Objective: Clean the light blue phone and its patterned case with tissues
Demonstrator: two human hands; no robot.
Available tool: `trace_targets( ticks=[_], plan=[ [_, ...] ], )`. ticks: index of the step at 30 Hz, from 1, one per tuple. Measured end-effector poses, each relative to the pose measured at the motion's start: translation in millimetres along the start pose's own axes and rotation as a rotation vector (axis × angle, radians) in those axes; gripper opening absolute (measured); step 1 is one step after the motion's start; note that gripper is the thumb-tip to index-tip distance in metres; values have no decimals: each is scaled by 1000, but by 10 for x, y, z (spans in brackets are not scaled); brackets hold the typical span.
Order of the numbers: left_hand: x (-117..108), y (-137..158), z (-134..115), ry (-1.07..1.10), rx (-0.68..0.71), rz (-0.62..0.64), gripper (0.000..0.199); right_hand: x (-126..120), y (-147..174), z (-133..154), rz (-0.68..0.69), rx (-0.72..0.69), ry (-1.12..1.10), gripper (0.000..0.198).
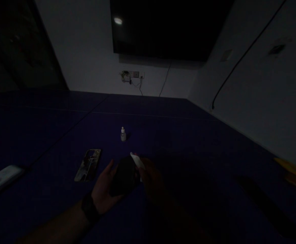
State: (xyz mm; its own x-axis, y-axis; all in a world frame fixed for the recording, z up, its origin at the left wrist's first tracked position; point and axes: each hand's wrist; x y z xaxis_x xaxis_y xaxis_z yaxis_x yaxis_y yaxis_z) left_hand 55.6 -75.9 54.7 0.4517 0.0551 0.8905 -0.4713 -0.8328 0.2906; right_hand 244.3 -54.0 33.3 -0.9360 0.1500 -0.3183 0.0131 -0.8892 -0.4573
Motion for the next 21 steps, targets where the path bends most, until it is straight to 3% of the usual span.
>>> trace_targets(
  ticks=[4, 6, 11, 14, 17, 21],
  plan=[
    [48, 20, -71, 33, 0, -27, 65, -46, 18, 3, -114, -12, 48, 43],
    [55, 0, -93, 63, 3, -88, 66, -77, 25, 10, -165, -108, 136, 42],
    [102, -126, -16, 184, 112, -190, 62, -82, 25, 59, -82, -655, 345, 55],
    [146, -177, 73, 214, 134, -186, 64, -96, 10, 85, -60, -865, 433, 58],
    [154, -182, 137, 225, 118, -172, 67, -147, -7, 129, -49, -918, 498, 54],
    [76, -160, 202, 223, 76, -136, 54, -97, -11, 293, 10, -970, 548, 47]
  ],
)
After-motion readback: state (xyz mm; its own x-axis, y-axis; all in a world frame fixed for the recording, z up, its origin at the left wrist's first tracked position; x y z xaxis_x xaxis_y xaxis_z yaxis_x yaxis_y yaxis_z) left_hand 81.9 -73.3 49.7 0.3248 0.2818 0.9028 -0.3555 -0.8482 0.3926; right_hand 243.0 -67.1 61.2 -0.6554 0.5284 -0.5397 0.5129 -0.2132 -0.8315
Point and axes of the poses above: each hand's wrist, its own y-axis away from the middle knuckle, its own x-axis out of the palm, z = x × y, and after that the axes turned 9 degrees about -z, right-handed
